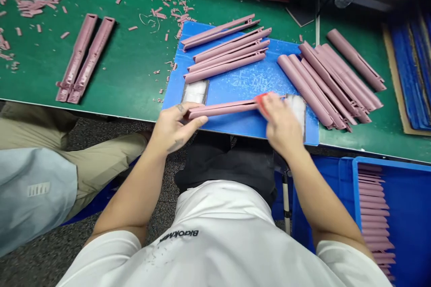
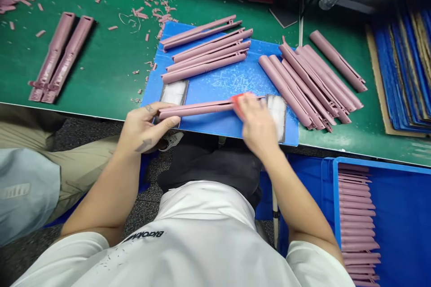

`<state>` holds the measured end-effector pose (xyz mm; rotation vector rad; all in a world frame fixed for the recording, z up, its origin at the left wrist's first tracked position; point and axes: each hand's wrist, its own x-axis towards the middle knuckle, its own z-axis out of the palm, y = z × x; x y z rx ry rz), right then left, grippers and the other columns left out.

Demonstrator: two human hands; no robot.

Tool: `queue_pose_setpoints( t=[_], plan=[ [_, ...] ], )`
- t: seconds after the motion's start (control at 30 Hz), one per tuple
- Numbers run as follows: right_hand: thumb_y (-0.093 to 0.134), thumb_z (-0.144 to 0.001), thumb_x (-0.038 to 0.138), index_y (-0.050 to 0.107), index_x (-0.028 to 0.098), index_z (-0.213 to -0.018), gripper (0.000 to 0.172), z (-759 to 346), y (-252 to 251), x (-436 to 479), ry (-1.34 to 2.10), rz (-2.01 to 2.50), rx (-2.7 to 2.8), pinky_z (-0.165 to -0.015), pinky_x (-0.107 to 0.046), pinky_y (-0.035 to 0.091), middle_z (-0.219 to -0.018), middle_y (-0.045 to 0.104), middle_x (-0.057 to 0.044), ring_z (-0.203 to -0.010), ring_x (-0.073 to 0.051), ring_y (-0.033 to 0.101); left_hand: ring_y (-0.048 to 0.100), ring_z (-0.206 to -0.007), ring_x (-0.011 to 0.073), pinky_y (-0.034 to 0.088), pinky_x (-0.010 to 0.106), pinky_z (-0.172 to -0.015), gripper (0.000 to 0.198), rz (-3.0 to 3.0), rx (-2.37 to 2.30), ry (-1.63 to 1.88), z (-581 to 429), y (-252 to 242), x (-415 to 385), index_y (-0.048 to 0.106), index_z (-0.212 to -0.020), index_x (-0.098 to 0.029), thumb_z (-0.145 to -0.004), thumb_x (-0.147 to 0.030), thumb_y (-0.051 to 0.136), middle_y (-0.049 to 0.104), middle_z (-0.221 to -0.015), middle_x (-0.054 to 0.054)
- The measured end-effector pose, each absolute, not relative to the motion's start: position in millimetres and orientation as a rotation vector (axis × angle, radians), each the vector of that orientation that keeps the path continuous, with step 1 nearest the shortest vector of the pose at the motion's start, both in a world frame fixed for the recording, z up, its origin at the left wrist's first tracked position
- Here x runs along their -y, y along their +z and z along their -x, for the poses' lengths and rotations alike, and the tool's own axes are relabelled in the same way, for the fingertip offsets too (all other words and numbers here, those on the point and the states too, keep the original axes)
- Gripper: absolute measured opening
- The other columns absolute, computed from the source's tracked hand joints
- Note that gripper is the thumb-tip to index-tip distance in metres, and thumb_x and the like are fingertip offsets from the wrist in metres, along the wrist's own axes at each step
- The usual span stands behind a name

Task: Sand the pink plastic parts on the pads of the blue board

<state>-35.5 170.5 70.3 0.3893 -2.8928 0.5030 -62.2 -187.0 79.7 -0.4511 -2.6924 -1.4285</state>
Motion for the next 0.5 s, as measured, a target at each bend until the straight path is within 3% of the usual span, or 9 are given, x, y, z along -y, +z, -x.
queue_pose_setpoints(
  t=[0.17,0.3,0.37,0.5],
  plan=[
    [0.047,-0.098,0.009,0.056,0.02,-0.176,0.079,23.4,47.0,-226.5,0.528,-0.079,2.665,-0.145,-0.068,0.035,-0.175,0.061,-0.012,-0.168,-0.034,0.053,0.072,-0.112,0.0322,0.057,0.055,-0.108,0.057,0.557,2.708,-1.005,119.3,74.7,217.3,0.086,-0.127,-0.022,-0.107,-0.071,0.067,0.079,-0.116,0.012],
    [0.044,-0.101,0.01,0.061,0.023,-0.172,0.074,10.9,38.3,-238.9,0.635,-0.014,2.475,-0.143,-0.068,0.041,-0.168,0.068,-0.008,-0.161,-0.033,0.061,0.067,-0.12,0.0422,0.052,0.066,-0.11,0.055,0.555,2.728,-0.595,144.9,69.5,216.7,0.083,-0.137,-0.02,-0.107,-0.063,0.066,0.075,-0.124,0.017],
    [0.044,-0.102,0.011,0.063,0.023,-0.171,0.072,9.6,38.0,-235.1,0.688,0.033,2.423,-0.14,-0.066,0.046,-0.166,0.07,-0.007,-0.158,-0.032,0.065,0.064,-0.126,0.0449,0.05,0.067,-0.11,0.05,0.572,2.752,-0.468,153.2,68.7,205.7,0.08,-0.143,-0.023,-0.107,-0.054,0.068,0.072,-0.131,0.018],
    [0.046,-0.104,0.008,0.064,0.023,-0.171,0.071,10.5,40.1,-228.5,0.713,-0.045,2.367,-0.139,-0.059,0.05,-0.164,0.071,-0.008,-0.156,-0.03,0.067,0.061,-0.127,0.0413,0.048,0.064,-0.11,0.043,0.674,2.792,-0.466,171.0,71.0,178.9,0.078,-0.143,-0.029,-0.107,-0.051,0.071,0.072,-0.134,0.015]
  ],
)
